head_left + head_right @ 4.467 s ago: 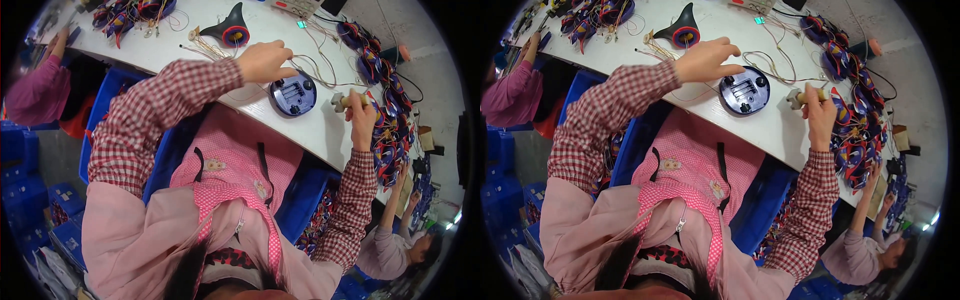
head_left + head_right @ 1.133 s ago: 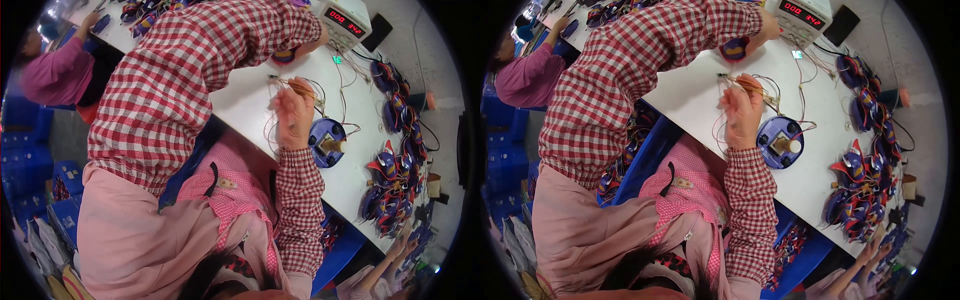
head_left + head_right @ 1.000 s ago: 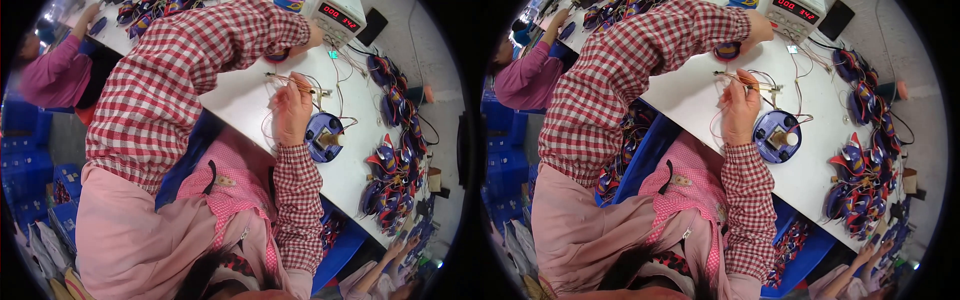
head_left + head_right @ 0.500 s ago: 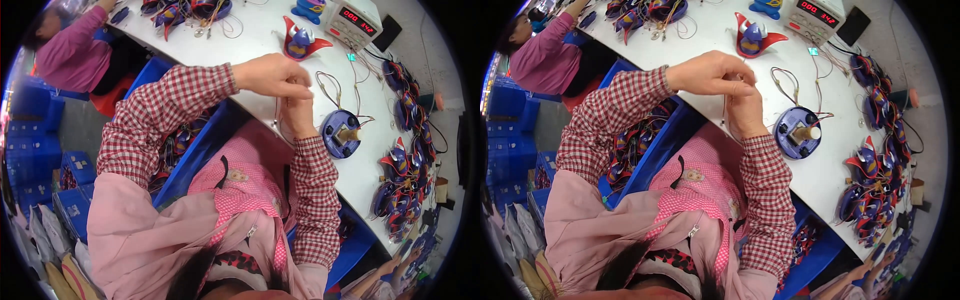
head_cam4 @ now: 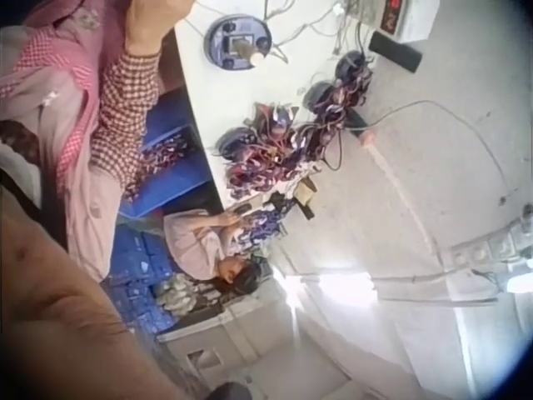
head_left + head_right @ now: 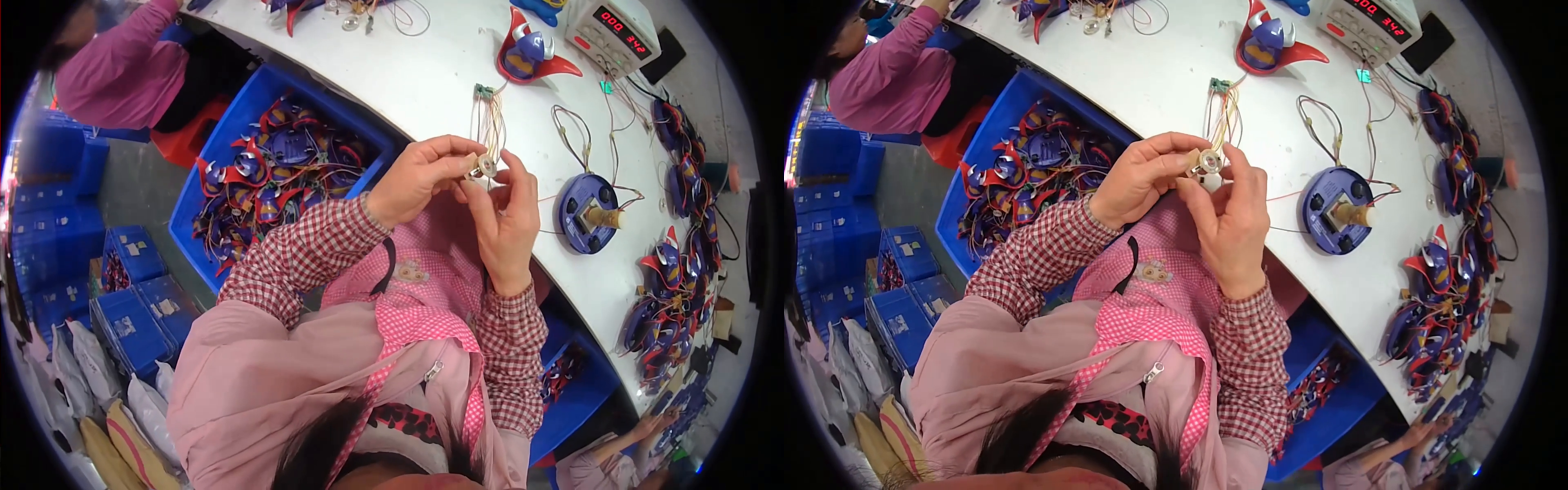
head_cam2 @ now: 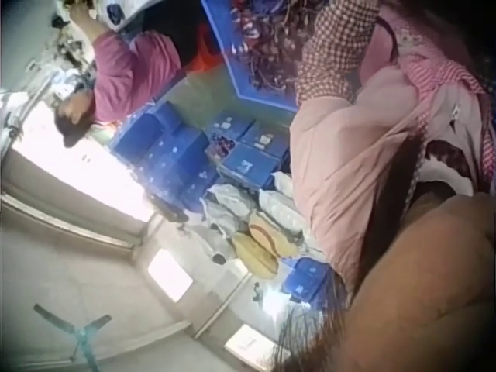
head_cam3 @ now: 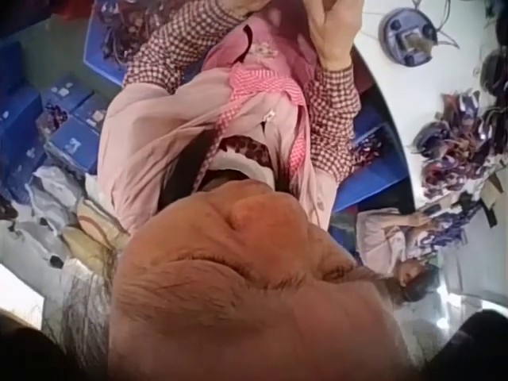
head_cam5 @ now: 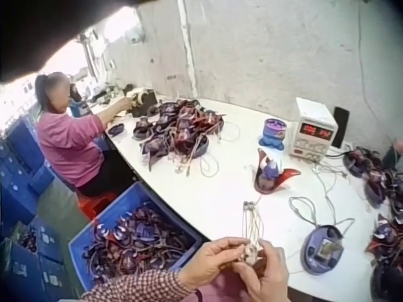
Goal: Assembling electronic components and plastic parts of toys at a factory workbench.
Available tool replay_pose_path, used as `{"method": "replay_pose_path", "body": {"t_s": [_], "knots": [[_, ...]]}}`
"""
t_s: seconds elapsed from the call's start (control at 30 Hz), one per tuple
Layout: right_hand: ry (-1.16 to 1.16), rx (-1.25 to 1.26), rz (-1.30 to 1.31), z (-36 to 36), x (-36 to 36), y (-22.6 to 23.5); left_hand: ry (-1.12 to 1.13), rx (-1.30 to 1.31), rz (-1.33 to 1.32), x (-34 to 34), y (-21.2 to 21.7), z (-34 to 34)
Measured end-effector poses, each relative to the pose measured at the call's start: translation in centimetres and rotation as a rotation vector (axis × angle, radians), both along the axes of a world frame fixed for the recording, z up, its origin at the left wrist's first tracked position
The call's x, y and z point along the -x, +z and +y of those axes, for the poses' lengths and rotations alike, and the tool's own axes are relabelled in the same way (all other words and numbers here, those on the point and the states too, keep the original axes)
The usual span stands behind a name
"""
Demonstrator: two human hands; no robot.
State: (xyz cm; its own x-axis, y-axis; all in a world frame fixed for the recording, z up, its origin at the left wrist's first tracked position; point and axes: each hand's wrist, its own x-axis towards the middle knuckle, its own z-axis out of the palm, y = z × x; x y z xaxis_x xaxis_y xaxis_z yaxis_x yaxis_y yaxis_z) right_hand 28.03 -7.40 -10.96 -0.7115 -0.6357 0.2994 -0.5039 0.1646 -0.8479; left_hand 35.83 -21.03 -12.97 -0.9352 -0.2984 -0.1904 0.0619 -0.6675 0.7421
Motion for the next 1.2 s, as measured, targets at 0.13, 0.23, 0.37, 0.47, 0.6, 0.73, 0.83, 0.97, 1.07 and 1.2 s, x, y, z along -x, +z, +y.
{"method": "replay_pose_path", "body": {"t_s": [0.13,0.23,0.37,0.47,0.6,0.73,0.83,0.97,1.07,1.2], "knots": [[0.003,0.018,-0.030,-0.3,0.2,-1.2,-0.009,0.199,0.013,-0.5,-0.7,0.2],[-0.022,0.069,-0.502,0.1,0.9,-1.5,0.003,0.113,-0.036,-0.5,-0.9,0.1],[-0.035,0.302,-0.943,0.6,2.0,-0.9,0.023,0.046,-0.056,-0.5,-0.4,0.4],[0.044,0.302,-0.940,0.6,2.2,-1.0,0.034,0.009,-0.024,-0.3,-0.2,0.5],[0.109,0.296,-1.018,0.5,2.3,-0.9,0.043,0.124,-0.036,0.2,0.3,0.5],[0.050,0.215,-0.911,0.0,1.6,-0.1,0.082,0.258,-0.072,0.1,0.3,0.0],[-0.027,0.176,-0.935,0.2,1.8,0.1,0.097,0.304,-0.101,0.1,0.1,0.0],[-0.028,0.121,-0.842,0.6,2.5,-0.3,0.072,0.642,-0.097,0.0,0.1,-0.6],[0.009,0.103,-0.781,1.0,3.3,-0.9,0.032,1.255,-0.001,0.3,0.6,-1.6],[0.041,0.133,-0.783,1.1,3.1,-1.4,0.352,1.641,-0.076,3.5,0.9,-6.5]]}}
